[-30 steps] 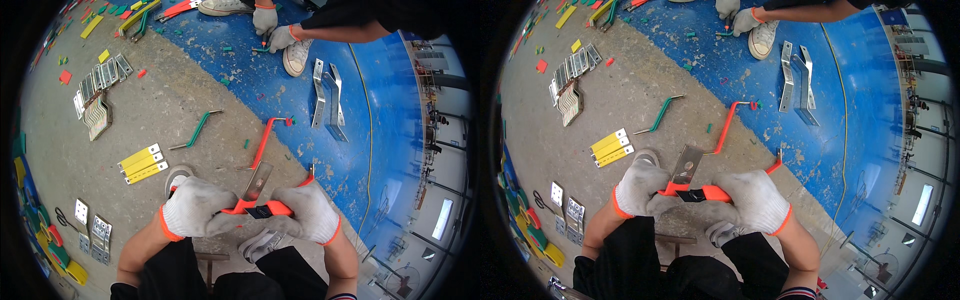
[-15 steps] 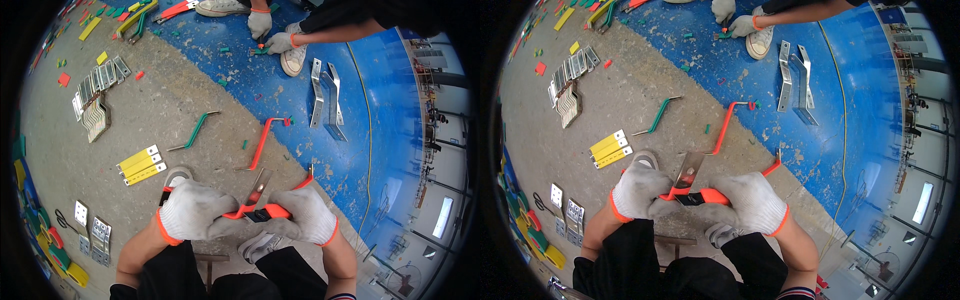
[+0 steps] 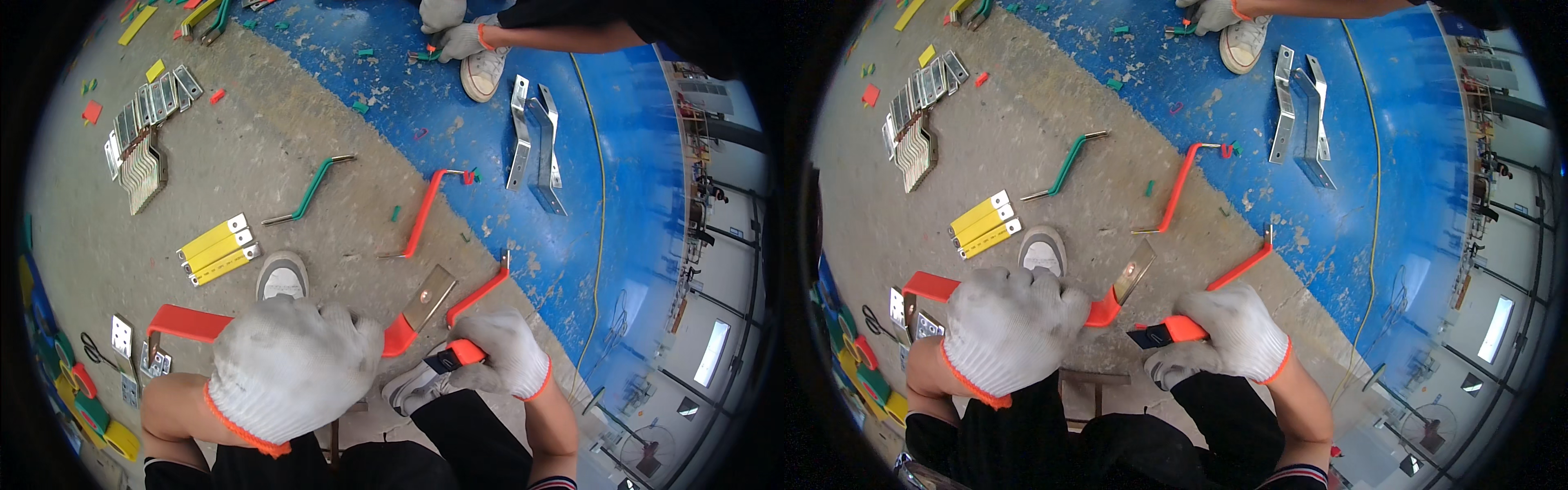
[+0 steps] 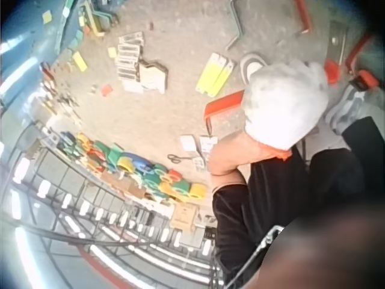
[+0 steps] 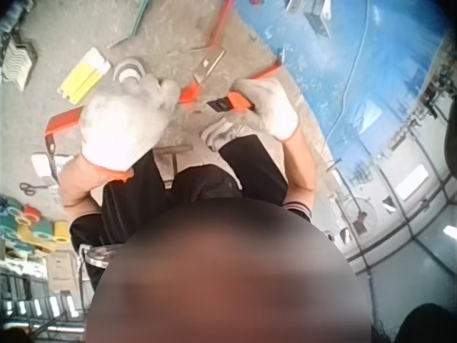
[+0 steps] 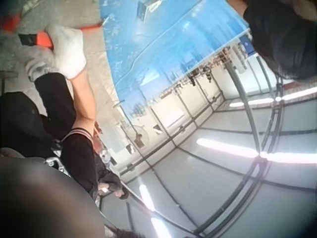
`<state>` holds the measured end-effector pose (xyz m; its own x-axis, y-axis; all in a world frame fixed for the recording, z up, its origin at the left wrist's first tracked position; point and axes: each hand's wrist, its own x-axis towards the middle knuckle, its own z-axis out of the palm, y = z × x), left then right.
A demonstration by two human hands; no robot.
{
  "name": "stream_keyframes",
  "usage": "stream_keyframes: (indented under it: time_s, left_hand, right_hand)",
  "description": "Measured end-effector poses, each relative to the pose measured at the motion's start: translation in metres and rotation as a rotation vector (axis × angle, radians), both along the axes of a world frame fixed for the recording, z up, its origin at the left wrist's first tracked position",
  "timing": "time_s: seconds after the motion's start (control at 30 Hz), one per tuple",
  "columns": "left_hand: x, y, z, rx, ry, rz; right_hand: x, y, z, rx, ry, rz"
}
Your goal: The person sits on the floor and uses a utility knife to strip colored plastic sleeves from metal rods. They handle multiple rods, cut the sleeves, and place the stripped rods on the floor. Another person works nearby on similar parts.
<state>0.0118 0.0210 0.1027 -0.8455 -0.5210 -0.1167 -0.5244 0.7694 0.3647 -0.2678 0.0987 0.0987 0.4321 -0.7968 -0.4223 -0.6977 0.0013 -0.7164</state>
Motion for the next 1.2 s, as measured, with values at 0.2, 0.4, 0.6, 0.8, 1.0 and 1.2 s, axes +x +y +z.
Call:
stream_keyframes:
  time_s: [0.2,0.4,0.6,0.8,1.0,1.2]
  left_hand:
    - [0.003,0.009,0.008,-0.016,-0.149,0.019]
    - [0.005,0.008,0.008,-0.008,-0.151,0.018]
    - [0.004,0.008,0.011,-0.008,-0.13,0.046]
    - [0.002,0.012,0.013,-0.023,-0.191,0.042]
    - [0.004,0.006,0.014,0.001,-0.182,-0.011]
    - [0.003,0.009,0.018,0.191,-0.363,-0.042]
  right_hand:
    - [0.025,-0.004,0.02,0.166,0.107,-0.057]
    - [0.038,-0.004,0.036,0.171,0.105,-0.048]
    - [0.053,0.004,0.061,0.255,0.222,-0.092]
    - [0.058,0.003,0.063,0.299,0.244,-0.1]
    - [0.064,0.009,0.065,0.294,0.269,-0.098]
    - [0.069,0.011,0.064,0.281,0.248,-0.086]
